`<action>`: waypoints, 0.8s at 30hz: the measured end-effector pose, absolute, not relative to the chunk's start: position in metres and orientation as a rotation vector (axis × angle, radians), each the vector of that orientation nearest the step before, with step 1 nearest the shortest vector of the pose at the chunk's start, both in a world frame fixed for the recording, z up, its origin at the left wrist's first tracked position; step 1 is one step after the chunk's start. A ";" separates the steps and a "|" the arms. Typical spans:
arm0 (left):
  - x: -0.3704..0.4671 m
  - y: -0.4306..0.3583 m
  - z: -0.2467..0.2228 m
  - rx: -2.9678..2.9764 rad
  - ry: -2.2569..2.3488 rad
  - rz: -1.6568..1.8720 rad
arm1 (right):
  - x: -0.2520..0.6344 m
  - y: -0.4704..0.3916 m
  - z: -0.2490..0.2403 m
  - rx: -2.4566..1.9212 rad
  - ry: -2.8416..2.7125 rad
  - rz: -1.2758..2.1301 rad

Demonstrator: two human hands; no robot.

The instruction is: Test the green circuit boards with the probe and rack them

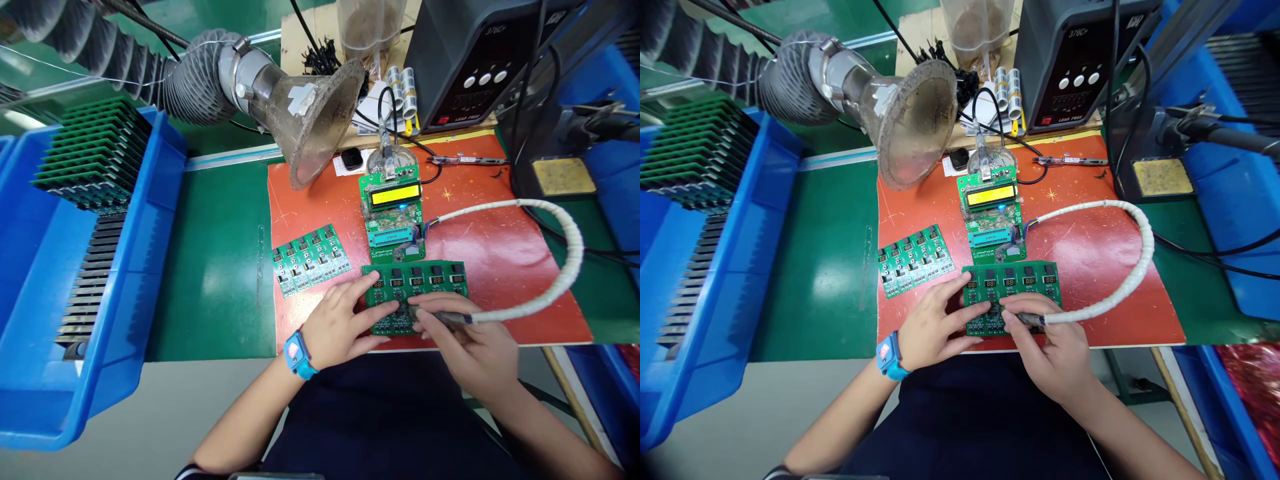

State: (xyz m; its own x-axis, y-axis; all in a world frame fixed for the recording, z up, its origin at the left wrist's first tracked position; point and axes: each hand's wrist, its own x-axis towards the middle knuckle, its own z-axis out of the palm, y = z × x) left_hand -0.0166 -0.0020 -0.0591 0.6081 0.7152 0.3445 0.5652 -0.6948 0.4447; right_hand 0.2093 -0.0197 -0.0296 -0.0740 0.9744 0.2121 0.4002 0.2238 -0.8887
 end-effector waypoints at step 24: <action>-0.017 -0.002 -0.060 2.350 1.009 0.909 | 0.207 -0.017 -0.026 -1.314 -1.632 0.822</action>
State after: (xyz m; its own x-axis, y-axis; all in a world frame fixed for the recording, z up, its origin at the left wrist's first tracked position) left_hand -0.0174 -0.0024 -0.0596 0.5217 0.7538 0.3995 0.4759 -0.6458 0.5970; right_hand 0.2071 -0.0173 -0.0264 -0.0737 0.9734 0.2170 0.4055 0.2280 -0.8852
